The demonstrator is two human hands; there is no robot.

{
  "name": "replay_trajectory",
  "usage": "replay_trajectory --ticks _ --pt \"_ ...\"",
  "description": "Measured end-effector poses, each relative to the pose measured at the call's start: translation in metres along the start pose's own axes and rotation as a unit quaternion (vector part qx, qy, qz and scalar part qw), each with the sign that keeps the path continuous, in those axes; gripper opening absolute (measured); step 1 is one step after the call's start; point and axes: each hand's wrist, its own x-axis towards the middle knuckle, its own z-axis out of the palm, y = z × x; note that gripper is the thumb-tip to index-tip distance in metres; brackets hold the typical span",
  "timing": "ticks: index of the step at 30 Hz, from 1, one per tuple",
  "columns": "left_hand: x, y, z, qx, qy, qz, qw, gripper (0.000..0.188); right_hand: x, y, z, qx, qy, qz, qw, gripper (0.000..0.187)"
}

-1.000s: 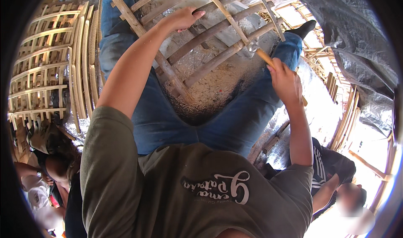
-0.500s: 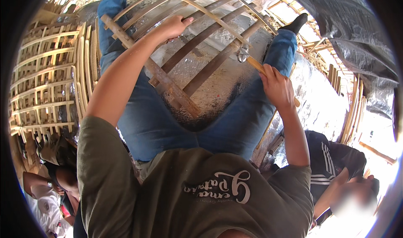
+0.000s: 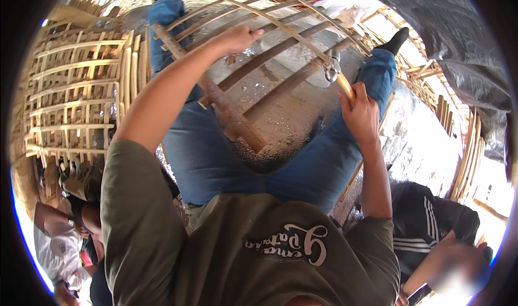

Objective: The person sits on the ground and uses a hammer to drive nails into a wooden lattice structure. They repeatedly position wooden slats and strike them with the hammer to secure the assembly.

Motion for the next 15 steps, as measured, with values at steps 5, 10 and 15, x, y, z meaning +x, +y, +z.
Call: replay_trajectory --ticks 5,10,15 --pt "0.0 -0.001 0.0 0.026 0.006 0.035 0.999 0.066 0.007 -0.034 0.026 0.108 0.019 -0.019 0.994 0.027" --pt "-0.006 0.007 -0.006 0.047 0.004 -0.003 0.999 0.07 0.019 -0.06 0.031 0.188 0.0 -0.069 0.98 0.04" --pt "0.003 0.003 -0.004 0.048 0.001 0.003 0.999 0.072 0.024 -0.076 0.04 0.234 -0.02 -0.126 0.964 0.052"
